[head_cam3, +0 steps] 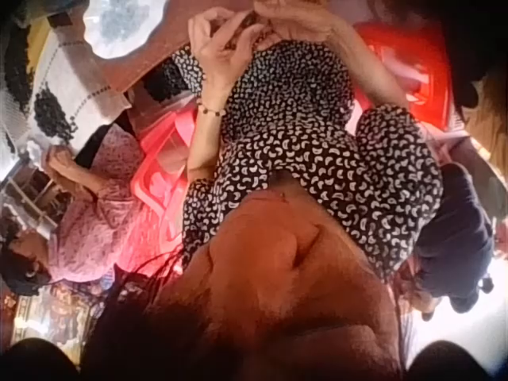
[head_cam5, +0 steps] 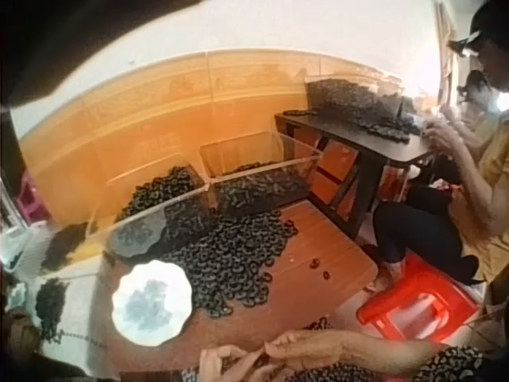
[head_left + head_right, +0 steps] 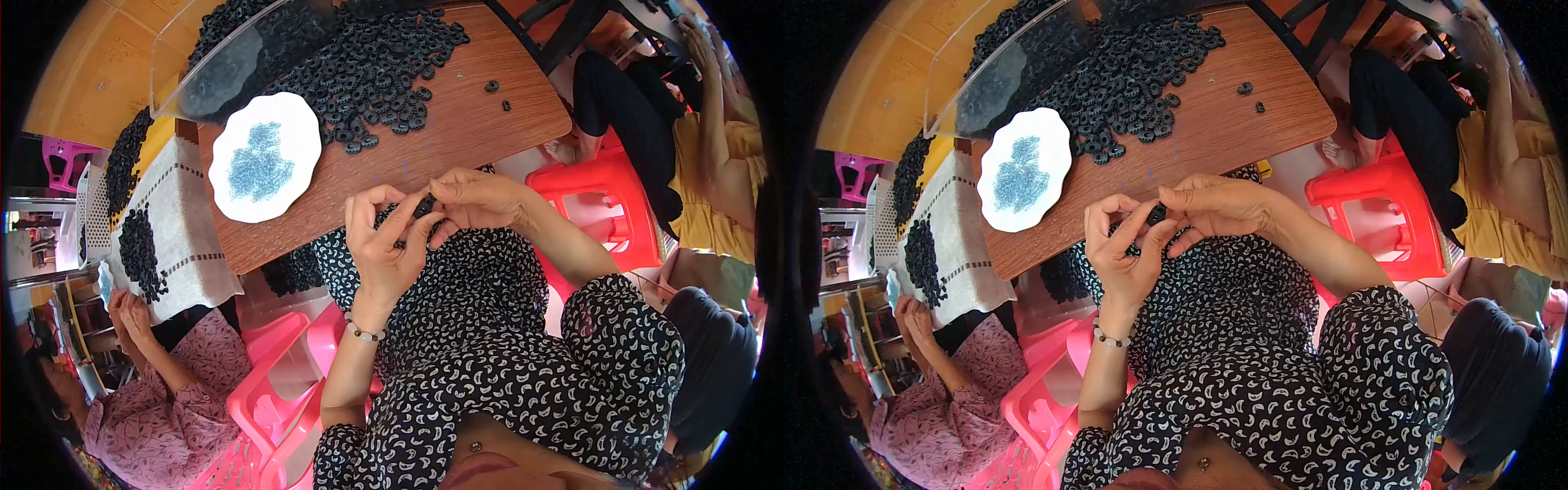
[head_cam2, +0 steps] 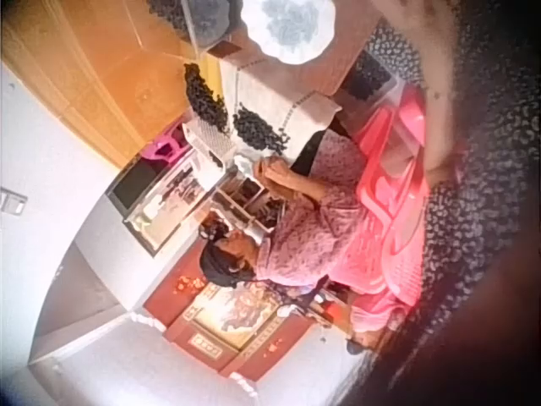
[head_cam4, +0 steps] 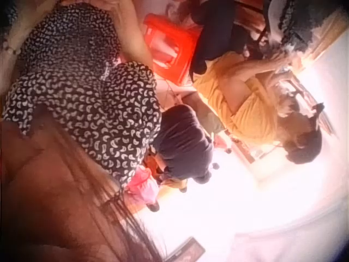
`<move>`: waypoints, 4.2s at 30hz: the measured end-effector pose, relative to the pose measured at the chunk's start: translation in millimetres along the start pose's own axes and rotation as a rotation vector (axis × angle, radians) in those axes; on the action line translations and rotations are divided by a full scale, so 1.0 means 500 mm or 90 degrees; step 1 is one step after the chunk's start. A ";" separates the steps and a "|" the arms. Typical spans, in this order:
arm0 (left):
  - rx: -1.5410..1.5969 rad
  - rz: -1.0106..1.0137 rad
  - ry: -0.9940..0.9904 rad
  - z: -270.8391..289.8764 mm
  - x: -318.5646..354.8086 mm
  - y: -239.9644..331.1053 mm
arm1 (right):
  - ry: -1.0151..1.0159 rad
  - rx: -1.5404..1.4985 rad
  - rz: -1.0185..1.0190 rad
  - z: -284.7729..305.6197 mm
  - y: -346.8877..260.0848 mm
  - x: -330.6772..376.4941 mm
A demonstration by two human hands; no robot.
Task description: The person picks up a black plastic piece and a small bead by hand, inserts the bead into the piece, and places the assembled item onto the table, repeating the process several times.
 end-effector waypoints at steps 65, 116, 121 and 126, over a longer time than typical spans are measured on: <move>0.079 0.004 0.026 -0.002 -0.009 -0.014 | 0.454 0.440 0.470 0.202 -0.580 -0.153; 0.091 0.076 0.091 0.017 -0.015 -0.029 | 0.251 1.226 0.399 0.046 -0.173 -0.170; 0.114 0.127 0.101 0.024 -0.019 -0.029 | 0.254 1.237 0.407 0.053 -0.176 -0.176; 0.192 0.185 0.152 0.027 -0.012 -0.049 | 0.301 1.083 0.425 0.044 -0.192 -0.167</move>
Point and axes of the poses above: each hand's wrist, its own x-axis away from the middle knuckle, its own z-axis out of the back of the hand, y = z × x, the point moved 1 cm from there along -x, towards the middle knuckle, and after that the axes turned 10 degrees about x, right-handed, at the moved point
